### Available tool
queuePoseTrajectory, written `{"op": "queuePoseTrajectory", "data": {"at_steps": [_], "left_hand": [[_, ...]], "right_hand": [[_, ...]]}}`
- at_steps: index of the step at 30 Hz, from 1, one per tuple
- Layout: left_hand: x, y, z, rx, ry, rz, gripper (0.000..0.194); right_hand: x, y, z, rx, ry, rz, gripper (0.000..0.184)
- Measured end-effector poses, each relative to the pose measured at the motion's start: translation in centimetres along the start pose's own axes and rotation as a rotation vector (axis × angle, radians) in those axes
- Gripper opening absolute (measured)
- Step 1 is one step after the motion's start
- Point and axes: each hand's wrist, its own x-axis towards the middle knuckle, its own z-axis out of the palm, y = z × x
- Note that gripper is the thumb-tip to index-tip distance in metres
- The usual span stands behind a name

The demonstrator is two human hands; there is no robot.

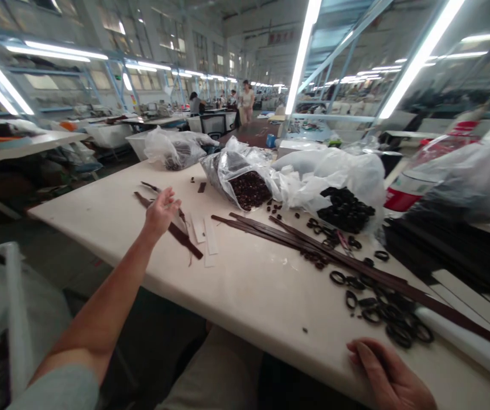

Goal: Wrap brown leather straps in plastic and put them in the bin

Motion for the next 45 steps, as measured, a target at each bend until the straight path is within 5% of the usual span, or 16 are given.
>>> {"op": "queuePoseTrajectory", "data": {"at_steps": [6, 9, 14, 23, 30, 38, 45], "left_hand": [[-15.9, 4.4, 8.1, -0.101, -0.595, 0.214, 0.036], [-20.0, 5.6, 10.1, -0.135, -0.773, 0.277, 0.031], [-20.6, 5.1, 11.0, -0.124, -0.756, 0.242, 0.028], [-20.6, 5.2, 10.9, -0.171, -0.728, 0.223, 0.023], [-20.6, 4.8, 10.9, -0.272, -0.669, 0.156, 0.02], [-21.2, 8.3, 12.2, -0.837, -1.035, -0.482, 0.055], [-19.0, 10.7, 11.7, -1.052, -0.662, -0.603, 0.026]], "right_hand": [[2.6, -2.4, -1.4, -0.095, 0.154, -0.225, 0.03], [6.4, -2.2, -2.9, -0.284, 0.228, -0.413, 0.031], [12.6, -1.3, -3.5, -0.754, 0.13, -0.392, 0.03], [15.1, -0.8, -3.5, -0.829, 0.134, -0.405, 0.019], [10.1, -3.2, -3.8, -0.697, 0.176, -0.469, 0.017], [-1.6, -6.4, -2.0, -0.221, 0.075, -0.647, 0.011], [-6.4, -2.7, -2.0, -0.133, 0.016, -0.521, 0.01]]}}
